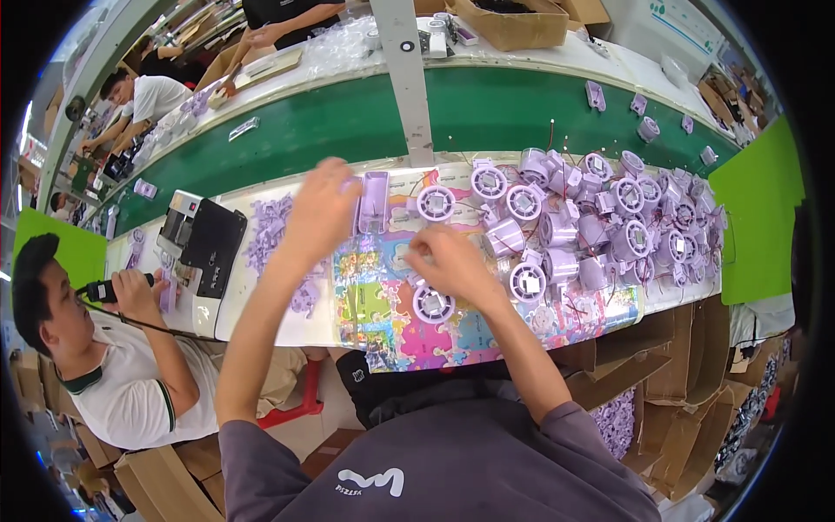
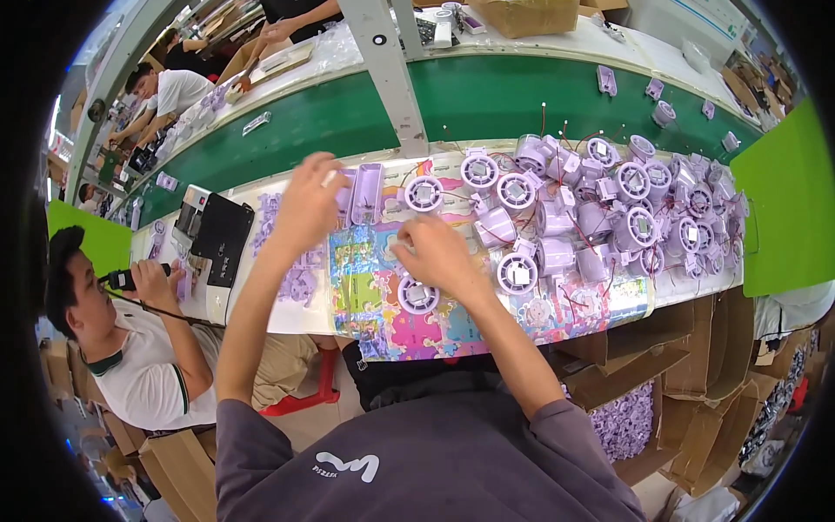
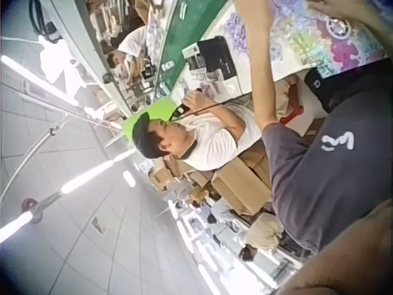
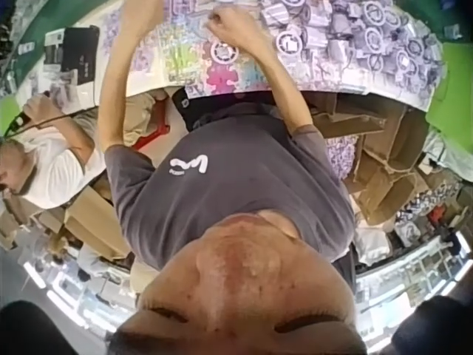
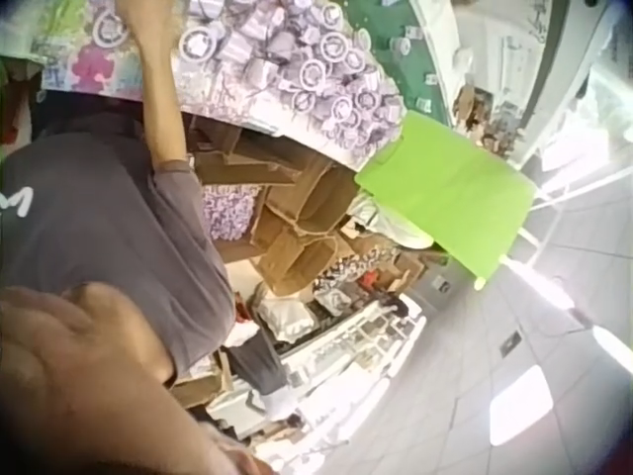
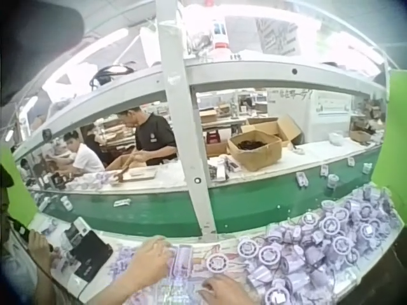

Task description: The person assembles handheld fans by fitting small plastic components and fan head units into the fan handles by hand, then places the assembled fans onto the conveyor belt.

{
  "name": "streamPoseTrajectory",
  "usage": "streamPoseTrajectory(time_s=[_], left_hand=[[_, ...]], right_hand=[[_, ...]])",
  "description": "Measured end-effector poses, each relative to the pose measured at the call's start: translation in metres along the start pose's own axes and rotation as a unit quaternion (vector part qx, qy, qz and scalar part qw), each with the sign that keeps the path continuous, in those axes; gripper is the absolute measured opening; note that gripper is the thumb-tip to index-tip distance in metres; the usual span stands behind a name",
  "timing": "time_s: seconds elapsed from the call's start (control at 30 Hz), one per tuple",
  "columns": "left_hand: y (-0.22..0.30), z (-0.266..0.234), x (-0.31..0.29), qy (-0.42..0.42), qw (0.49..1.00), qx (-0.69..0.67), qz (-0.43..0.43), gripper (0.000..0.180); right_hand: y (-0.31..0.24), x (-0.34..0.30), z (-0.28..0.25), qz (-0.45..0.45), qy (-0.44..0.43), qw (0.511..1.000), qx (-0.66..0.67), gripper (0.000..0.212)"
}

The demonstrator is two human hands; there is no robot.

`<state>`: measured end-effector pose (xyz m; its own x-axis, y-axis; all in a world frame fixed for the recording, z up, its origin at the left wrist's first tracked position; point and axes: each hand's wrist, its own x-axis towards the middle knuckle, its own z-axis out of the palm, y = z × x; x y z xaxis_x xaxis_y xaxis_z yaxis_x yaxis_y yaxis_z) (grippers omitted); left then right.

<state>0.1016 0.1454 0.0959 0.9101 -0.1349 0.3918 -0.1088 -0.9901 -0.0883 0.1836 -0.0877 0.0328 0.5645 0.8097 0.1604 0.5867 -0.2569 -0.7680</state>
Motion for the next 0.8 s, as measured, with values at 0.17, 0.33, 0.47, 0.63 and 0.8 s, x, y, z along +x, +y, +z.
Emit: streamPoseTrajectory(time_s=[0.17,0.33,0.47,0.63,0.8], left_hand=[[-0.045,0.019,-0.038,-0.075,0.994,0.054,-0.057,0.034],[-0.032,0.022,-0.045,-0.126,0.99,-0.001,-0.056,0.035],[-0.022,0.013,-0.051,-0.146,0.98,-0.112,-0.079,0.026],[-0.004,0.026,-0.056,-0.137,0.97,-0.198,-0.028,0.028],[0.009,0.019,-0.045,-0.176,0.954,-0.235,-0.068,0.057]], right_hand=[[-0.061,-0.037,-0.01,-0.085,0.117,0.985,-0.096,0.033],[-0.044,-0.081,0.012,-0.066,0.101,0.974,-0.193,0.037],[-0.04,-0.102,-0.01,-0.058,0.022,0.985,-0.159,0.045],[-0.038,-0.112,-0.025,-0.016,-0.029,0.996,-0.089,0.065],[-0.038,-0.11,-0.028,-0.038,-0.007,0.997,-0.069,0.057]])
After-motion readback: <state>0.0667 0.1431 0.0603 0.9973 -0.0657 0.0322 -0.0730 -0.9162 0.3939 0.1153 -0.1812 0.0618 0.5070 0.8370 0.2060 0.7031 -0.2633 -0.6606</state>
